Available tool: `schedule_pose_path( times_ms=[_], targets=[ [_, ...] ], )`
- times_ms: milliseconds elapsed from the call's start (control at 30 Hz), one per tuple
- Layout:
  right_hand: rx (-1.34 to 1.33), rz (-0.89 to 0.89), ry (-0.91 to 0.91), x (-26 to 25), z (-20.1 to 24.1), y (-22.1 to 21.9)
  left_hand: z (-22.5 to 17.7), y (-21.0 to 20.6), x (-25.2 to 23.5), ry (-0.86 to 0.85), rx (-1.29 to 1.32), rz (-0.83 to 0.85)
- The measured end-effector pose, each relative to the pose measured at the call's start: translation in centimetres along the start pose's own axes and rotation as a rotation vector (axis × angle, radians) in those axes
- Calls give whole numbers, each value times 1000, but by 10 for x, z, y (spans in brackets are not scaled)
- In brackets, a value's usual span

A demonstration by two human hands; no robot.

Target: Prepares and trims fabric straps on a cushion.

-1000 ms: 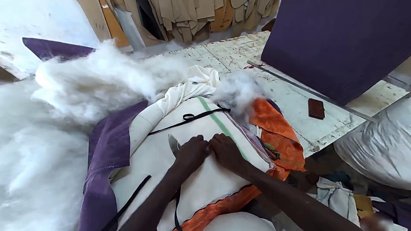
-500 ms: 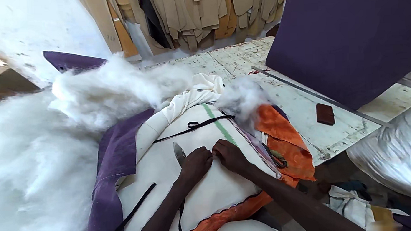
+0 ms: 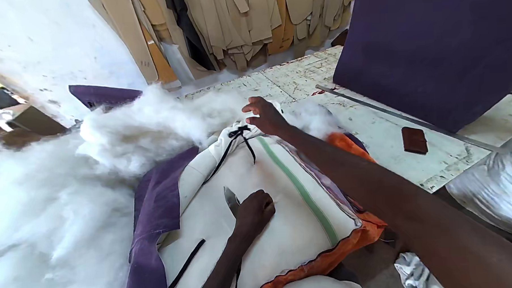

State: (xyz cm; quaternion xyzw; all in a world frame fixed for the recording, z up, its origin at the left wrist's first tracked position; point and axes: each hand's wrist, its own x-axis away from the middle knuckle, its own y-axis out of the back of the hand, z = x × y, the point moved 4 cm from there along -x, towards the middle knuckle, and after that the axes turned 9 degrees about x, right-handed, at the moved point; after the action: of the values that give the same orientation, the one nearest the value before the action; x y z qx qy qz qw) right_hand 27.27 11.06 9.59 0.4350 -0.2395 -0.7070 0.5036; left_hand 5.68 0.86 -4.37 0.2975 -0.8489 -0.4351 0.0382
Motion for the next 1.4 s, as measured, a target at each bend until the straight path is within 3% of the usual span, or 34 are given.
schedule_pose_path(
  times_ms=[100, 167, 300, 367, 467, 700, 800, 933, 1033, 1133, 1267, 1400],
  targets=[
    [14, 35, 62, 63, -4, 0, -3, 1, 2, -11, 48, -29],
    [30, 9, 10, 118, -29, 0, -2, 3, 2, -16, 53, -25],
    [81, -76, -448, 242, -128, 17, 2, 0, -2, -40, 52, 0],
    [177, 40, -602, 307, -170, 14, 4, 0, -2, -32, 45, -20],
    [226, 256, -640, 369, -199, -14, 7, 0, -2, -9, 59, -41],
    [299, 504, -630, 366, -211, -32, 6, -1, -2, -8, 98, -63],
    [101, 603, -762, 366, -219, -13, 6, 0, -3, -21, 122, -72],
    [-193, 554, -915, 397, -211, 36, 5, 1, 0, -29, 124, -67],
    [-126, 496, -836, 398, -170, 89, 8, -2, 0, -27, 141, -63],
    [218, 487, -567, 391, -134, 121, 8, -3, -1, -31, 149, -61],
    [644, 432, -197, 354, -63, 130, 6, -2, -1, -49, 131, -49],
    [837, 381, 85, 314, -17, 124, 6, -2, -1, -68, 116, -59]
  ],
)
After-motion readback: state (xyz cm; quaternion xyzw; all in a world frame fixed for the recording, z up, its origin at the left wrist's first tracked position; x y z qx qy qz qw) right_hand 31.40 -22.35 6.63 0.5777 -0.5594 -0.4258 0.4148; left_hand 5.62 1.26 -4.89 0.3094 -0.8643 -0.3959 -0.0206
